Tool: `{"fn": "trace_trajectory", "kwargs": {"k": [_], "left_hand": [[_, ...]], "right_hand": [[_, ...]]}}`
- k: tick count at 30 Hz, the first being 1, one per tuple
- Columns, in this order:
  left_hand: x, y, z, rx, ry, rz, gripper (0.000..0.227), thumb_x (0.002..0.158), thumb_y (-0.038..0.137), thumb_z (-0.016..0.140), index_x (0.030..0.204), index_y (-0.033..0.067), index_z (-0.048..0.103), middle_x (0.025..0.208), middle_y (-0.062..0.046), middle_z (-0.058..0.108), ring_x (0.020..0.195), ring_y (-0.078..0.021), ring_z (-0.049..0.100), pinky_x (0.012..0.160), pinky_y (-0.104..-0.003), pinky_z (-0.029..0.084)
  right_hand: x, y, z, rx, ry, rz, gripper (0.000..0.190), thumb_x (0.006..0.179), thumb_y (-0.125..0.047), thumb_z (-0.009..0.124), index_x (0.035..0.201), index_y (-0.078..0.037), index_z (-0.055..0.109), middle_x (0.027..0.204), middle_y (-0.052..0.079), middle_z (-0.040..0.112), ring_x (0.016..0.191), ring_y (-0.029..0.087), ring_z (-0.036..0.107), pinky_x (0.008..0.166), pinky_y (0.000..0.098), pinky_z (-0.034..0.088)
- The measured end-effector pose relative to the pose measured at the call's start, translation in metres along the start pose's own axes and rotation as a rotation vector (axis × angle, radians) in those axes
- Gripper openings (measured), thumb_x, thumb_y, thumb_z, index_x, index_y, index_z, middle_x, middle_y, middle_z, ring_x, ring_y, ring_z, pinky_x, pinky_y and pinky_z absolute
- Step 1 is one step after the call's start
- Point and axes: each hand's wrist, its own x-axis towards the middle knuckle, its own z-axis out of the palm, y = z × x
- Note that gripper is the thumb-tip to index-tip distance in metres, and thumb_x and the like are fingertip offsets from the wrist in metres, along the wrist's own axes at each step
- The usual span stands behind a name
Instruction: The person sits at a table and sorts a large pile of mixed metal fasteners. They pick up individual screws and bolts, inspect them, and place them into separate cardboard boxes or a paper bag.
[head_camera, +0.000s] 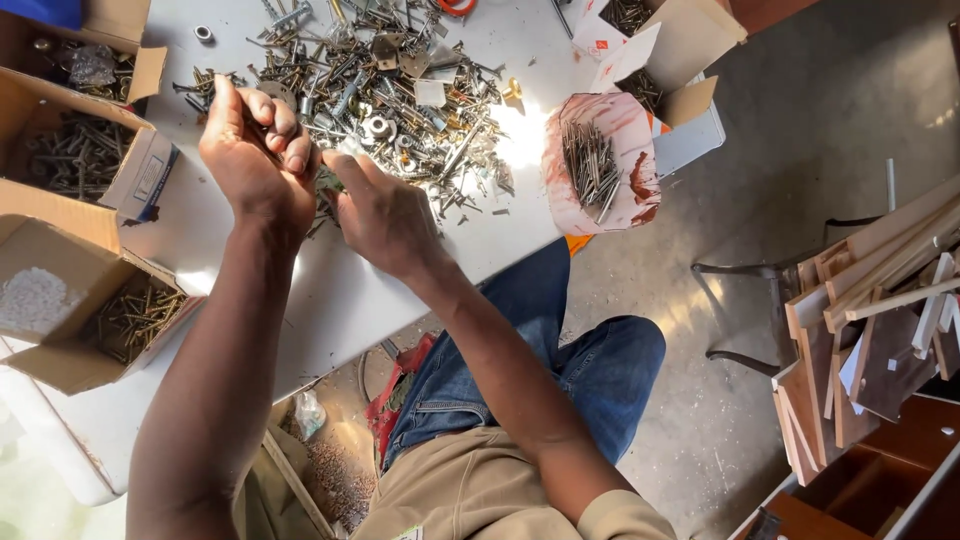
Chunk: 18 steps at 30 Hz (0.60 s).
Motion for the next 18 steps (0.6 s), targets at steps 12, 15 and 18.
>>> {"fn": "trace_trajectory", "kwargs": {"k": [12, 15, 18], "left_hand": [[-0.003, -0.003, 0.003, 0.049, 0.008, -0.001, 0.04, 0.098, 0.038, 0.048, 0.068, 0.0122, 0.045, 0.057, -0.001, 0.035, 0.042, -0.0097, 0.022, 0.038, -0.024, 0.014], [-0.004, -0.005, 0.002, 0.087, 0.028, -0.013, 0.041, 0.098, 0.039, 0.049, 0.068, 0.0125, 0.045, 0.059, -0.001, 0.037, 0.043, -0.0093, 0.02, 0.039, -0.023, 0.015], [-0.003, -0.006, 0.001, 0.083, 0.018, 0.011, 0.04, 0.098, 0.038, 0.048, 0.068, 0.012, 0.046, 0.059, -0.001, 0.039, 0.043, -0.0089, 0.02, 0.039, -0.023, 0.016]], "right_hand": [[-0.038, 0.084, -0.097, -0.183, -0.144, 0.674, 0.014, 0.092, -0.027, 0.075, 0.097, -0.015, 0.071, 0.092, 0.007, 0.079, 0.08, 0.027, 0.073, 0.063, 0.0429, 0.054], [-0.034, 0.084, -0.097, -0.15, -0.169, 0.69, 0.008, 0.09, -0.019, 0.069, 0.084, -0.017, 0.065, 0.083, 0.007, 0.076, 0.077, 0.033, 0.07, 0.064, 0.0482, 0.051], [-0.029, 0.096, -0.087, -0.113, -0.139, 0.637, 0.014, 0.082, -0.008, 0.058, 0.071, -0.016, 0.059, 0.068, -0.004, 0.065, 0.062, 0.015, 0.056, 0.052, 0.0359, 0.044]]}}
